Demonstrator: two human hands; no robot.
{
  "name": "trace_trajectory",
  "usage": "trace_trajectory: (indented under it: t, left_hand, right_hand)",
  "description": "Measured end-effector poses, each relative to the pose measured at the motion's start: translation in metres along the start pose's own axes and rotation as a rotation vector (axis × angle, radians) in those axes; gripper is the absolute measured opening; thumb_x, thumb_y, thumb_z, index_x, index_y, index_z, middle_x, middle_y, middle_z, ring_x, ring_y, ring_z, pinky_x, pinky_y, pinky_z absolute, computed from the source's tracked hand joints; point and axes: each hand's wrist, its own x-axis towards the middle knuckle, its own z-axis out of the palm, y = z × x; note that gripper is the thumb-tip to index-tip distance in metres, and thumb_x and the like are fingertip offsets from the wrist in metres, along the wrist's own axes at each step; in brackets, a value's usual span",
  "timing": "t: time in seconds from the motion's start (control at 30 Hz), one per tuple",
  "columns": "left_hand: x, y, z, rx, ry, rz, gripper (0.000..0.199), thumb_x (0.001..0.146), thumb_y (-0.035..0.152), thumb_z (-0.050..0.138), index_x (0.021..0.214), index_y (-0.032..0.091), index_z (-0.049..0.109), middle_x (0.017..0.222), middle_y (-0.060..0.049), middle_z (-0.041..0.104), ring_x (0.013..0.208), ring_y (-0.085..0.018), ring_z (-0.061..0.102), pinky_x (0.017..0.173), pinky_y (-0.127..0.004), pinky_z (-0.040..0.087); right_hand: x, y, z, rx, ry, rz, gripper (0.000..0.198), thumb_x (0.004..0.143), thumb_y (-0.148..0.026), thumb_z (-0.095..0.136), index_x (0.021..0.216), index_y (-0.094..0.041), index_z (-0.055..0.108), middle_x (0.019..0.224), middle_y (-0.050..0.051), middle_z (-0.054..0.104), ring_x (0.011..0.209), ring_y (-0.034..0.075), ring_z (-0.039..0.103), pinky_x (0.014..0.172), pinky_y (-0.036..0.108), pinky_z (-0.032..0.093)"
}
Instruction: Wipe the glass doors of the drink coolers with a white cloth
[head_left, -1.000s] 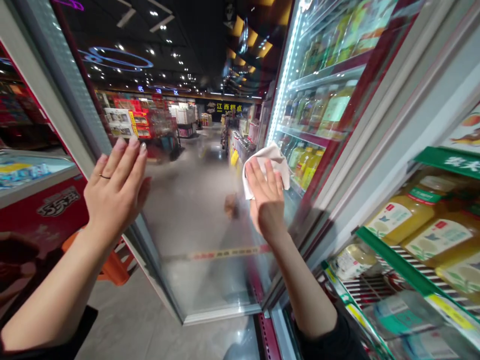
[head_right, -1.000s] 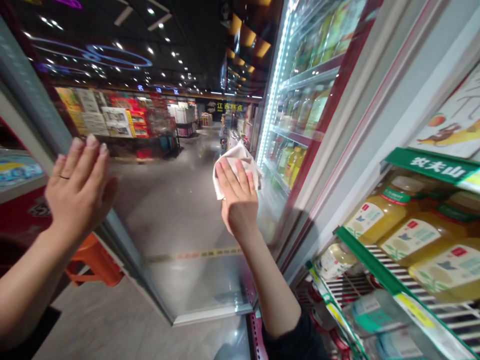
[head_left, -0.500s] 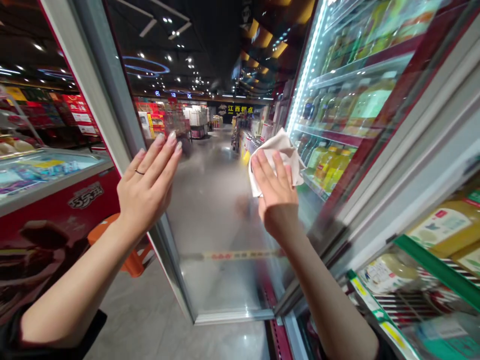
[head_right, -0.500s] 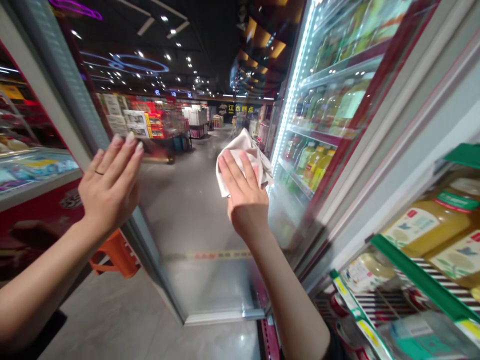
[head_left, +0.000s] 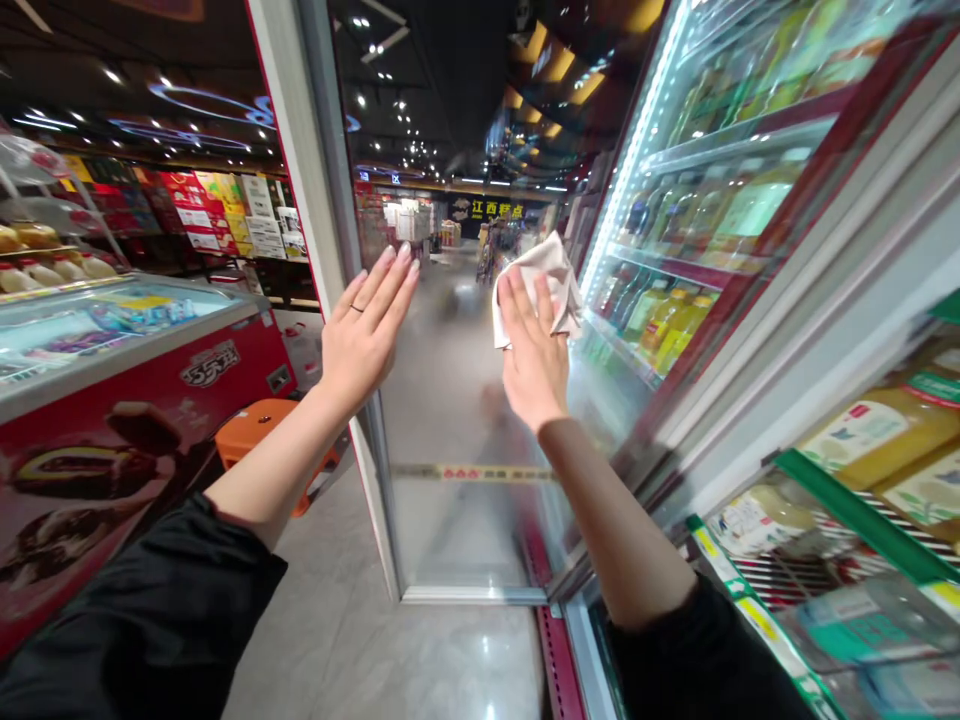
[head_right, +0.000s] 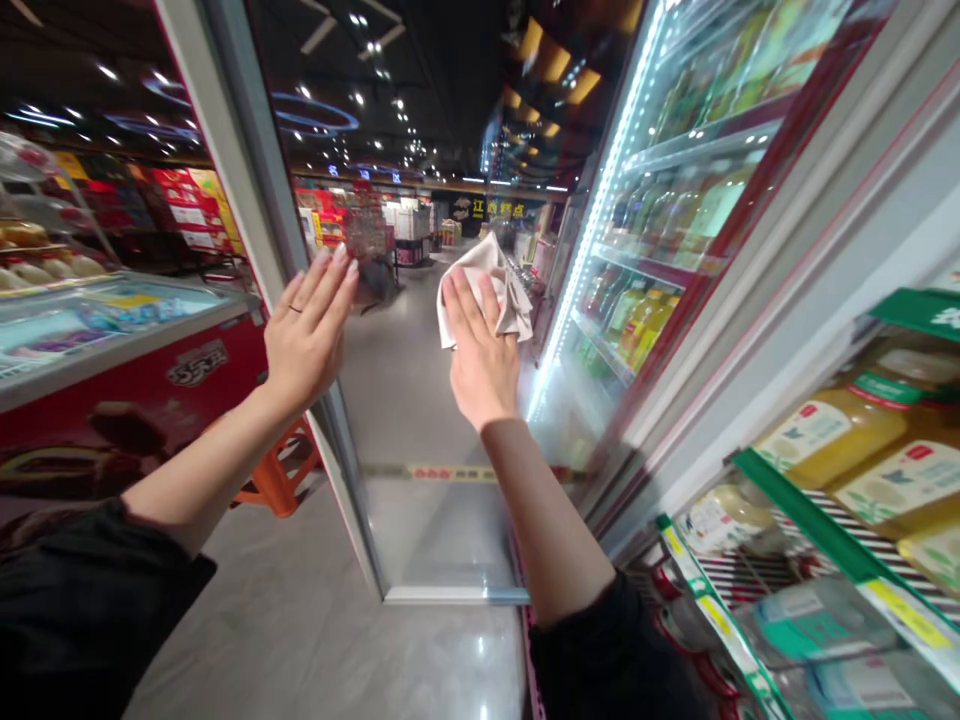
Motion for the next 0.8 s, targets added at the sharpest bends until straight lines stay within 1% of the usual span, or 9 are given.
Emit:
trace_trajectory:
  t: [0.07,0.2,0.27,0.33,0.4,0.53,0.67,0.73,0.8]
  left_hand:
    - [0.000,0.000,0.002,0.007,0.030,0.014,0.060,0.116,0.034,0.027,0.175,0.038,0.034,0.181,0.006,0.041,0.168,-0.018,0.035,0.144,-0.038,0.020]
    - [-0.003,0.001,0.004,0.036,0.101,0.021,0.061,0.117,0.031,0.020,0.178,0.035,0.030,0.181,0.004,0.040,0.169,-0.017,0.030,0.144,-0.038,0.019]
    - [-0.007,0.002,0.004,0.045,0.123,0.016,0.063,0.117,0.027,0.018,0.179,0.037,0.027,0.182,0.005,0.038,0.169,-0.016,0.029,0.144,-0.037,0.017]
    - [-0.013,0.002,0.003,0.050,0.131,0.021,0.066,0.116,0.022,0.018,0.179,0.038,0.023,0.183,0.006,0.035,0.169,-0.015,0.029,0.144,-0.036,0.015]
    - [-0.020,0.002,0.003,0.058,0.140,0.030,0.069,0.114,0.017,0.021,0.180,0.039,0.021,0.183,0.007,0.034,0.169,-0.015,0.030,0.144,-0.034,0.012]
    - [-0.036,-0.001,0.004,0.065,0.147,0.056,0.076,0.110,0.010,0.025,0.180,0.037,0.021,0.182,0.007,0.036,0.168,-0.012,0.032,0.143,-0.028,0.011]
    - [-0.044,-0.003,0.004,0.040,0.120,0.056,0.080,0.108,0.008,0.029,0.180,0.040,0.018,0.181,0.007,0.039,0.167,-0.013,0.034,0.143,-0.028,0.014]
    - [-0.045,-0.003,0.004,0.076,0.111,0.082,0.081,0.107,0.007,0.028,0.181,0.037,0.015,0.182,0.005,0.037,0.168,-0.012,0.030,0.142,-0.028,0.014]
    - [-0.045,-0.002,0.003,0.105,0.117,0.107,0.079,0.108,0.005,0.028,0.181,0.034,0.015,0.182,0.004,0.037,0.170,-0.011,0.025,0.143,-0.028,0.013]
  right_hand:
    - [-0.005,-0.003,0.000,0.003,0.004,0.002,0.097,0.096,0.002,0.035,0.181,-0.035,0.009,0.187,-0.002,0.031,0.176,0.025,0.017,0.142,0.062,0.027]
    - [-0.018,0.003,0.003,-0.008,0.017,0.046,0.092,0.100,-0.001,0.036,0.181,-0.036,0.012,0.185,0.001,0.035,0.175,0.025,0.022,0.142,0.063,0.025]
    - [-0.017,0.002,0.005,0.005,0.047,0.083,0.091,0.100,-0.001,0.036,0.181,-0.036,0.013,0.186,0.001,0.034,0.175,0.025,0.022,0.141,0.063,0.025]
    - [-0.009,-0.006,0.006,0.023,0.079,0.104,0.094,0.098,0.000,0.035,0.181,-0.036,0.010,0.187,0.000,0.031,0.175,0.026,0.020,0.141,0.065,0.024]
    - [0.002,-0.017,0.006,0.021,0.085,0.084,0.097,0.096,0.003,0.034,0.181,-0.036,0.008,0.187,-0.001,0.029,0.176,0.026,0.018,0.142,0.066,0.023]
    - [0.017,-0.037,0.005,-0.016,0.027,-0.022,0.098,0.095,0.004,0.033,0.181,-0.035,0.008,0.187,-0.003,0.030,0.176,0.024,0.016,0.143,0.063,0.024]
    - [0.012,-0.035,0.004,-0.013,-0.025,-0.090,0.097,0.097,0.004,0.035,0.181,-0.036,0.008,0.185,-0.002,0.035,0.175,0.024,0.022,0.143,0.062,0.026]
    - [0.008,-0.031,0.004,-0.017,-0.040,-0.102,0.096,0.098,0.004,0.036,0.181,-0.036,0.010,0.184,-0.001,0.037,0.174,0.024,0.024,0.142,0.061,0.026]
    - [0.008,-0.032,0.005,-0.013,-0.030,-0.074,0.093,0.099,0.003,0.036,0.181,-0.035,0.014,0.184,0.000,0.037,0.174,0.025,0.024,0.142,0.062,0.026]
